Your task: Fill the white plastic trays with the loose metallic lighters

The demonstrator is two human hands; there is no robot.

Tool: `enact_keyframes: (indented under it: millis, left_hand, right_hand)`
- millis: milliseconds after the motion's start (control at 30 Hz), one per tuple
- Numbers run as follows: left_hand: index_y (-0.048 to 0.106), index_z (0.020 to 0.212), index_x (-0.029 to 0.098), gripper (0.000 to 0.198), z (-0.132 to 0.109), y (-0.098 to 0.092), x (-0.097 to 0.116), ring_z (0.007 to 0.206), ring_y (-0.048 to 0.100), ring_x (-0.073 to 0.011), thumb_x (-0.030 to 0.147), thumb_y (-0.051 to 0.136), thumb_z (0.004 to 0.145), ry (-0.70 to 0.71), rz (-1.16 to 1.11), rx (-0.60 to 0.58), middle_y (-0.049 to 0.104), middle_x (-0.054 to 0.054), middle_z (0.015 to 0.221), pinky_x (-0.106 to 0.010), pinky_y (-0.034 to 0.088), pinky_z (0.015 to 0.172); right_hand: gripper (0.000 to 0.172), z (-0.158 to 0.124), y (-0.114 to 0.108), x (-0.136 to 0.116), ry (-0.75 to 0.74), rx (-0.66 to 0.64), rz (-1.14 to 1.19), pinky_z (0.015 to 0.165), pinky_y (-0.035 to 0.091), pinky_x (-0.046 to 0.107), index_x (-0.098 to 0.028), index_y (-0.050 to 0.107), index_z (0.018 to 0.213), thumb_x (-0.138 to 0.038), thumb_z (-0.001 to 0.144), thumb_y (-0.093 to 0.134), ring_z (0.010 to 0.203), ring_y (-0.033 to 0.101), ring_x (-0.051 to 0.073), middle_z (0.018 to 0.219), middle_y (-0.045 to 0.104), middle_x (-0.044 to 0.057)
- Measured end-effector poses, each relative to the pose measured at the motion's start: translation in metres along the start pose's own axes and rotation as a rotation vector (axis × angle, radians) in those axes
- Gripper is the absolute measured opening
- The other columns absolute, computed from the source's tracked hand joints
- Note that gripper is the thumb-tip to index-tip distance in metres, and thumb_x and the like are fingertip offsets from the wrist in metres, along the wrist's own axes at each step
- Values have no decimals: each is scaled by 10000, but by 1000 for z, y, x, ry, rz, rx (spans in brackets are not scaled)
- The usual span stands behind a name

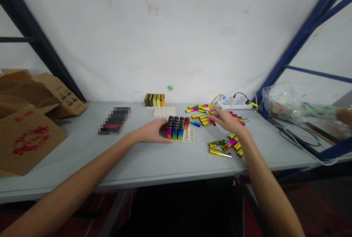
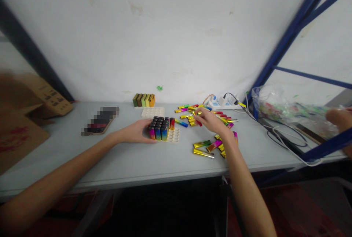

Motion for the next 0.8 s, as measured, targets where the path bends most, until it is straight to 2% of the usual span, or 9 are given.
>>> enact_keyframes:
  millis: [67,200,367,433,533,667,733,800]
  left_hand:
    - [654,1133,143,661,0,1,0,1052,669,-326,641,794,722,-5,19,-8,708,-138,1172,-427,528,956]
    - [652,1108,156,651,0,0,1,1041,674,-321,667,780,726,2,17,2,712,-120,1133,-405,530,937]
    - [652,1061,160,641,-1,-1,1,998,675,-318,687,774,718,-10,49,4,712,-115,1099,-398,534,892]
    - [654,1059,161,637,-1,-1,3,995,676,-315,686,774,719,0,42,7,714,-112,1098,-393,531,891]
    - [665,1087,158,641,-1,-1,3,1017,677,-320,665,785,715,0,16,10,720,-118,1121,-398,525,907]
    - [675,1138,160,655,-1,-1,2,1052,679,-328,636,801,706,-3,-17,17,727,-121,1165,-405,521,930]
    - [677,1145,164,655,-1,-2,2,1052,681,-328,627,808,701,4,-23,24,731,-117,1163,-405,521,935]
    - [674,1158,166,653,-1,-1,2,1054,682,-329,621,807,708,10,-31,23,731,-116,1171,-405,523,937]
  right_hand:
    - [408,1,-1,-18,-42,37,45,652,480,297,-210,616,1156,-581,999,550,661,629,185,771,707,20]
    - [431,4,-5,-45,-80,130,34,650,462,296,-196,732,991,-605,958,604,728,630,191,872,732,67]
    - [464,9,4,-43,-5,176,188,572,402,284,-176,739,919,-631,831,756,618,533,151,796,705,41]
    - [479,11,9,-45,-23,165,209,580,400,288,-172,731,858,-651,844,737,632,524,155,748,665,31]
    - [547,12,14,-57,-102,136,179,643,422,303,-180,679,746,-684,942,593,693,532,170,721,611,31]
    - [569,11,30,-66,-81,19,286,663,451,299,-198,631,806,-697,1009,449,698,557,167,746,626,31]
    - [552,10,42,-70,-44,-47,389,629,460,288,-212,578,814,-711,1005,437,654,561,156,715,600,11]
    - [554,11,50,-69,0,-41,444,542,424,270,-234,488,779,-743,987,430,560,493,136,640,511,-26]
Point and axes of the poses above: each hand's wrist, its own z-axis towards the middle knuckle, its own y-axis out of the palm, x = y × z, the point moved 10 cm from there along z, towards the middle knuckle
